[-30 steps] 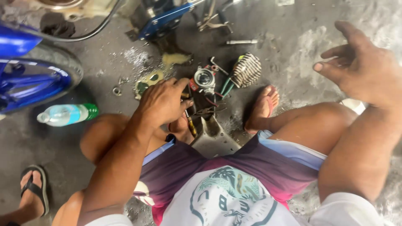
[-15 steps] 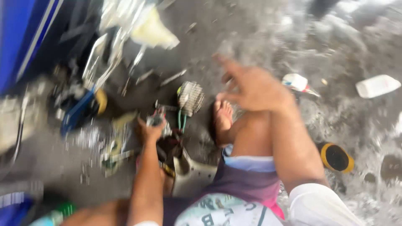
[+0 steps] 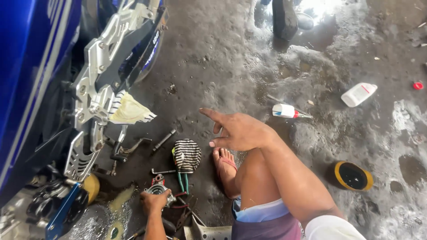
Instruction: Repairing a motorcycle engine by cleaning and inspecting a component before attempting to re-install it.
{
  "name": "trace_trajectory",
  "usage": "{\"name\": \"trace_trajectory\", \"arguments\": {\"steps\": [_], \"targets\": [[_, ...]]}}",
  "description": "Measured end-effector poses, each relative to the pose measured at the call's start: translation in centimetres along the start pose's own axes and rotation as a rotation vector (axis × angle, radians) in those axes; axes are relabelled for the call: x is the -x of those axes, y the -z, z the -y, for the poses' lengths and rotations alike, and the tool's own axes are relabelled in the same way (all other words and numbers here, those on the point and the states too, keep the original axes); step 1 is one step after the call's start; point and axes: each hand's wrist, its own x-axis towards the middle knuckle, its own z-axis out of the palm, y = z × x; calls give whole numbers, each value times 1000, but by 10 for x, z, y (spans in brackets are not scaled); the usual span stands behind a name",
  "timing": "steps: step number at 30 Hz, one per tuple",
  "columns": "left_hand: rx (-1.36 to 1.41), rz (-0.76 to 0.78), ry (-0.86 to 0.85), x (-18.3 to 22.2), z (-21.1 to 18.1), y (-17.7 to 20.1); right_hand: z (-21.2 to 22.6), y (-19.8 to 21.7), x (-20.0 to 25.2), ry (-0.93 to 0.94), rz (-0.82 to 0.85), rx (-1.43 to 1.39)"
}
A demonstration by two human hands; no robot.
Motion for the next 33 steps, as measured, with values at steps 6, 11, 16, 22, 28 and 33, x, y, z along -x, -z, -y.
{"name": "trace_trajectory", "arguments": {"steps": [6, 11, 16, 22, 28, 33], "targets": [[528, -91, 72, 68, -11, 33, 14, -4, 5, 28, 26, 25], [1123, 105, -98, 123, -42, 68, 37, -13, 10, 172, 3, 157], [1262, -92, -801, 240, -103, 147, 60, -15, 34, 449, -20, -67], [1434, -151, -1058, 295, -121, 189, 76, -23, 61, 501, -142, -151], [1397, -166, -1009, 331, -104, 213, 110, -67, 80, 833, -380, -420], [1454, 39, -1132, 363, -77, 234, 118, -76, 85, 917, -465, -315]]}}
